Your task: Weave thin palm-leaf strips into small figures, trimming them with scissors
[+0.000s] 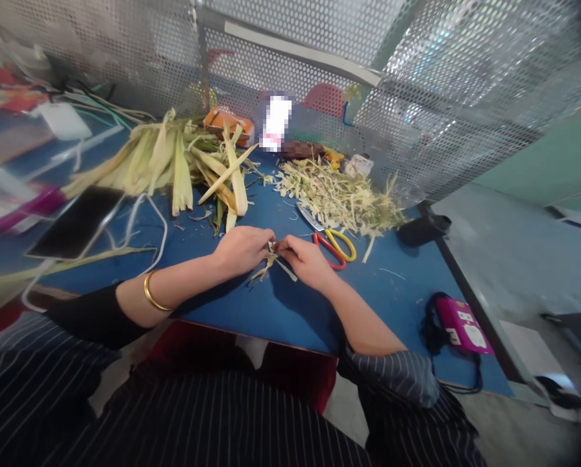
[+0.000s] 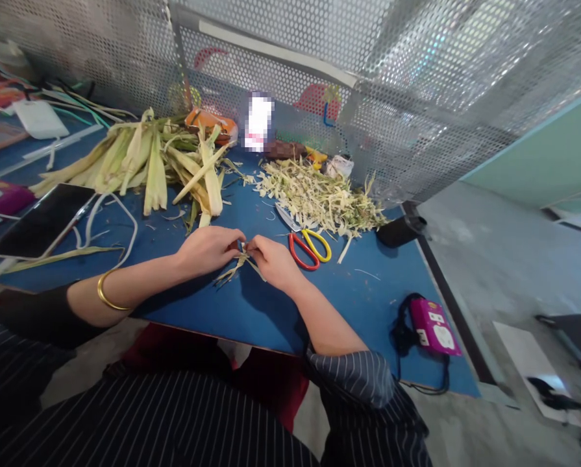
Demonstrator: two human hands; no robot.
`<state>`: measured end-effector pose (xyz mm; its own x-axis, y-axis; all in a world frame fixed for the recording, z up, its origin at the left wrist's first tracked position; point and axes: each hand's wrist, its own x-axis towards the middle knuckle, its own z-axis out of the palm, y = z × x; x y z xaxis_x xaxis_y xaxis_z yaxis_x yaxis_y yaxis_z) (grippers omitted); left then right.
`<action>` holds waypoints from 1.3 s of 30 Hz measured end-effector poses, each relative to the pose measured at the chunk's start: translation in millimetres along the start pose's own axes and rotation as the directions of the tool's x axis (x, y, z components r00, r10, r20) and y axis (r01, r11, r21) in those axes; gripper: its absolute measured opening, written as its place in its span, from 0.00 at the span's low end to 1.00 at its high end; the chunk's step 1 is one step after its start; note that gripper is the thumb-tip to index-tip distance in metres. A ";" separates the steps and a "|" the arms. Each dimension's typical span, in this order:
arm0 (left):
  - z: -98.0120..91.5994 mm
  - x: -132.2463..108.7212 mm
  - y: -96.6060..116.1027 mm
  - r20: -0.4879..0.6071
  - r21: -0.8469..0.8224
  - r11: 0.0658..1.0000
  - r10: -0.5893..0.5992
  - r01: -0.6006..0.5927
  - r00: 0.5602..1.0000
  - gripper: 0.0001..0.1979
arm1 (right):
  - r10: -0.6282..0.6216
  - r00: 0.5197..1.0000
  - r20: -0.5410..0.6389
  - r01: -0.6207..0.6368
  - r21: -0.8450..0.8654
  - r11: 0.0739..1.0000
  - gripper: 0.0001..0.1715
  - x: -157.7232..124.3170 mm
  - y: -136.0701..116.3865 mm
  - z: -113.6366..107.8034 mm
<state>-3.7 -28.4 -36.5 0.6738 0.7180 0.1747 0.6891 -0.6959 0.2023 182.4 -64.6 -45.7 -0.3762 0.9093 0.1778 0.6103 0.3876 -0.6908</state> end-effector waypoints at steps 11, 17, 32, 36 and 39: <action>-12.6 2.3 -21.7 0.098 0.000 1.000 0.004 -0.004 0.995 0.11 | -0.024 0.995 0.095 0.032 -0.078 0.996 0.07 -3.6 -8.9 -3.5; -5.1 8.4 -18.1 0.045 -0.429 0.887 -0.168 0.171 0.985 0.12 | -0.042 0.989 0.140 0.059 -0.125 0.990 0.07 -5.3 -12.3 -6.3; 8.8 12.5 -12.4 0.445 -0.853 0.258 -0.096 0.454 0.890 0.08 | -0.044 0.995 0.085 0.046 -0.024 0.999 0.07 -4.7 -7.4 -11.6; 9.8 10.8 -14.4 0.443 -0.857 0.264 -0.060 0.443 0.894 0.09 | -0.048 0.998 0.038 0.047 0.013 0.999 0.06 -2.4 -4.1 -8.6; 9.8 10.3 -12.8 0.438 -0.856 0.270 -0.074 0.441 0.896 0.08 | -0.042 0.999 -0.026 0.042 0.004 0.999 0.06 -1.4 -3.6 -6.5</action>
<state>-3.0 -12.3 -46.7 0.6694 0.6881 -0.2802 0.2545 0.1420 0.9566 185.3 -66.4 -38.8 -0.3837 0.8957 0.2248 0.5909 0.4252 -0.6855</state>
